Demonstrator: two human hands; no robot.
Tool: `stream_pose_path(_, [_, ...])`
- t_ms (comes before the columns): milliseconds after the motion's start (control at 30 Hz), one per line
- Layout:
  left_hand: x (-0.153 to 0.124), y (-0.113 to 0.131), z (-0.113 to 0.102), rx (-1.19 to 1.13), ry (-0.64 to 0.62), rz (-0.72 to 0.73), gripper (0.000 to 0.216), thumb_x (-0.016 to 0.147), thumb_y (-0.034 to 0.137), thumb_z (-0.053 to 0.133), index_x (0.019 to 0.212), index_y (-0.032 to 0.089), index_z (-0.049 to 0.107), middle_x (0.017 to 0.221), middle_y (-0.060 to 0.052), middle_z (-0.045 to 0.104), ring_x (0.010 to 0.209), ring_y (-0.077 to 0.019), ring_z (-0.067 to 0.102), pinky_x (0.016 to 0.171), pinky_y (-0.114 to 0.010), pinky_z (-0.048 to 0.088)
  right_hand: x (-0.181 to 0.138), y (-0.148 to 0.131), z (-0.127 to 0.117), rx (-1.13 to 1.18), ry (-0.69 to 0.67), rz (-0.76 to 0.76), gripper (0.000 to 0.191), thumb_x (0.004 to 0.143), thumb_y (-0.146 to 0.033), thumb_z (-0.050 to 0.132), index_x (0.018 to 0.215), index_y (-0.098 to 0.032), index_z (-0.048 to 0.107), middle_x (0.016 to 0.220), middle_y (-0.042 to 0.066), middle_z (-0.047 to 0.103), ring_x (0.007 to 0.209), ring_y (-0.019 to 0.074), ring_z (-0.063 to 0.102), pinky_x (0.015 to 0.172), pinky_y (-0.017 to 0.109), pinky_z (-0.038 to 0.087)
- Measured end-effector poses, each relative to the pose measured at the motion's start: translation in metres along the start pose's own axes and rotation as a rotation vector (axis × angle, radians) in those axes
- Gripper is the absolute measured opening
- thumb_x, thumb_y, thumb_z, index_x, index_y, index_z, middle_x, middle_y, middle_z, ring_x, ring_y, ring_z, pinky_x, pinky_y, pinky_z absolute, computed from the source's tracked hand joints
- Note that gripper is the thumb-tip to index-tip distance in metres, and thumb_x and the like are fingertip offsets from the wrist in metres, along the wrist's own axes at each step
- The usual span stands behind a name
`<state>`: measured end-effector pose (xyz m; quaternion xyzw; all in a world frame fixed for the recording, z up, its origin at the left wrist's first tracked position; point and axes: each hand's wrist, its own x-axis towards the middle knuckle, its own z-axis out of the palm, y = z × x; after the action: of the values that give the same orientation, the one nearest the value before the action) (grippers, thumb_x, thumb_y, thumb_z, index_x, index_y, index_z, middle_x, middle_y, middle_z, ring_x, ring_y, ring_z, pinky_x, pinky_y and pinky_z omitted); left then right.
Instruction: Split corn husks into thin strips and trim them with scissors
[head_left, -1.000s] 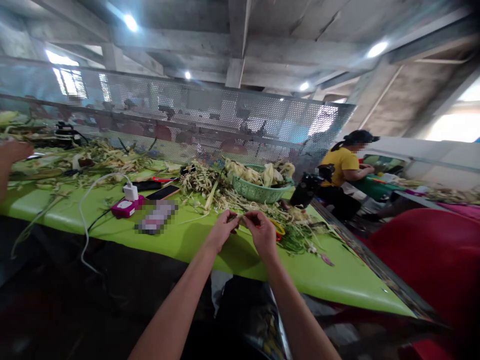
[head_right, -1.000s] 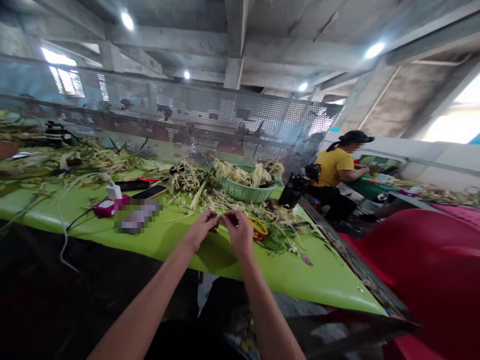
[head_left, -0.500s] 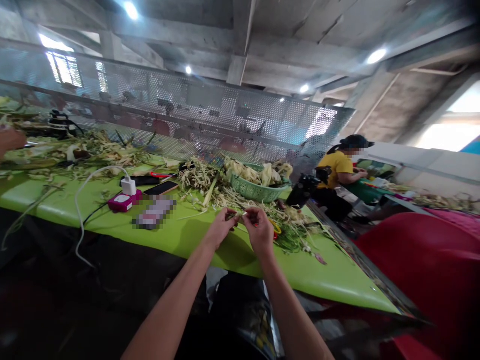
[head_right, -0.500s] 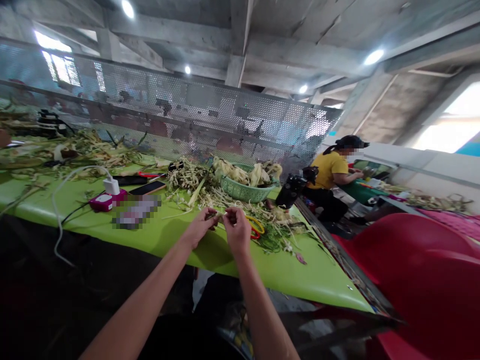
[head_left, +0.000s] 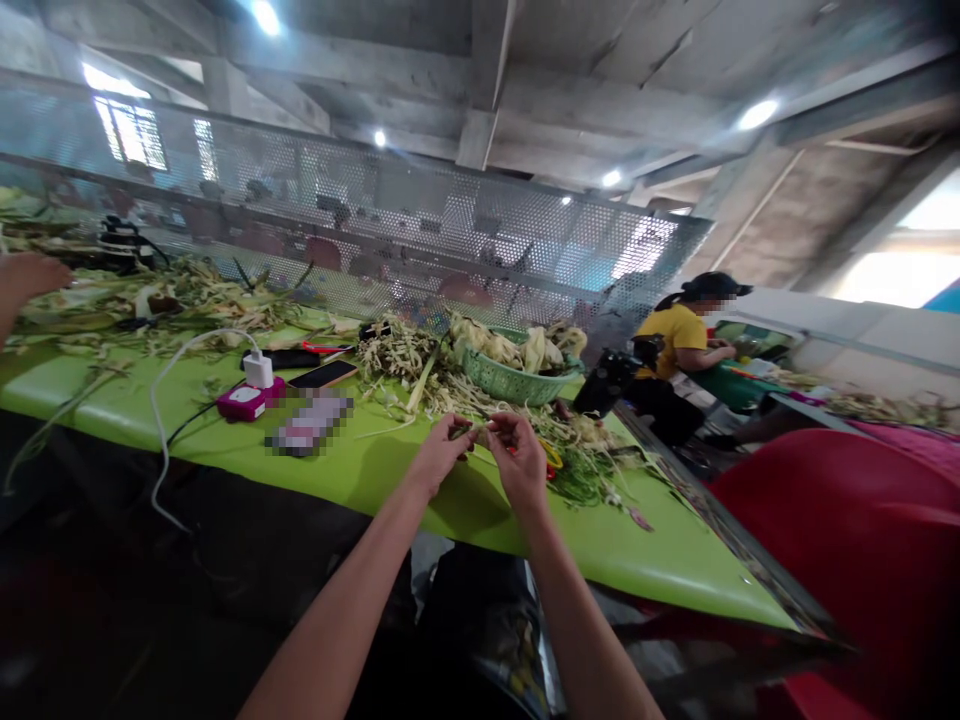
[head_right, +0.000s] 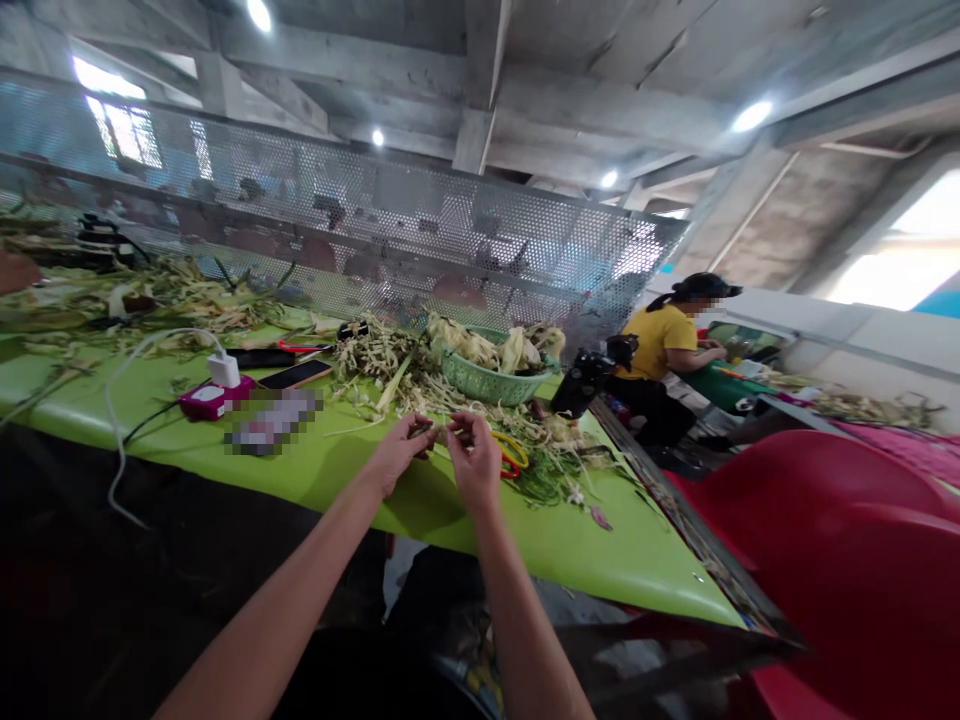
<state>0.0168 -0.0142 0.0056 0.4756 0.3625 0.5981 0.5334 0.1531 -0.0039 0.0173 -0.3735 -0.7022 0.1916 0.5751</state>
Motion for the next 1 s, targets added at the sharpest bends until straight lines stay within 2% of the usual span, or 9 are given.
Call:
stream_pose_path(200, [-0.0004,0.0002,-0.0005,-0.027,0.008,0.007,0.033,0.071,0.044,0.069,0.087,0.019,0.054,0.076,0.001,0.055,0.068,-0.0111,0.052,0.061,-0.023,0.039,0.0007,-0.0007,-0.0002,0.04,-0.003,0.013,0.025,0.079,-0.029,0.06,0.103,-0.021,0.055,0.082,0.002,0.06,0.07,0.0156,0.058,0.066,0.03,0.049])
stream_pose_path(500, [-0.004,0.0077,0.0005,-0.09,0.025,-0.053,0.012,0.078,0.03,0.054,0.084,0.02,0.053,0.072,0.002,0.052,0.064,-0.0096,0.051,0.06,-0.022,0.04,0.0007,0.0045,-0.0006,0.023,-0.086,0.012,0.028,0.082,-0.024,0.058,0.109,-0.021,0.053,0.082,0.001,0.058,0.069,0.0141,0.056,0.065,0.028,0.046])
stream_pose_path(733, [-0.0011,0.0024,0.0006,-0.031,-0.031,-0.02,0.019,0.077,0.035,0.058,0.086,0.019,0.052,0.077,0.001,0.052,0.068,-0.0101,0.05,0.062,-0.022,0.04,0.0,0.0047,-0.0001,0.005,-0.007,0.0,0.026,0.081,-0.022,0.059,0.106,-0.021,0.054,0.083,0.001,0.06,0.071,0.015,0.058,0.068,0.029,0.047])
stream_pose_path(1000, [-0.001,0.0001,-0.0002,0.012,-0.076,0.008,0.025,0.076,0.038,0.062,0.089,0.019,0.052,0.077,0.001,0.053,0.07,-0.0103,0.049,0.063,-0.023,0.04,0.0005,0.0048,-0.0014,0.014,-0.006,0.029,0.025,0.08,-0.022,0.059,0.104,-0.021,0.054,0.083,0.002,0.061,0.072,0.0159,0.058,0.068,0.03,0.048])
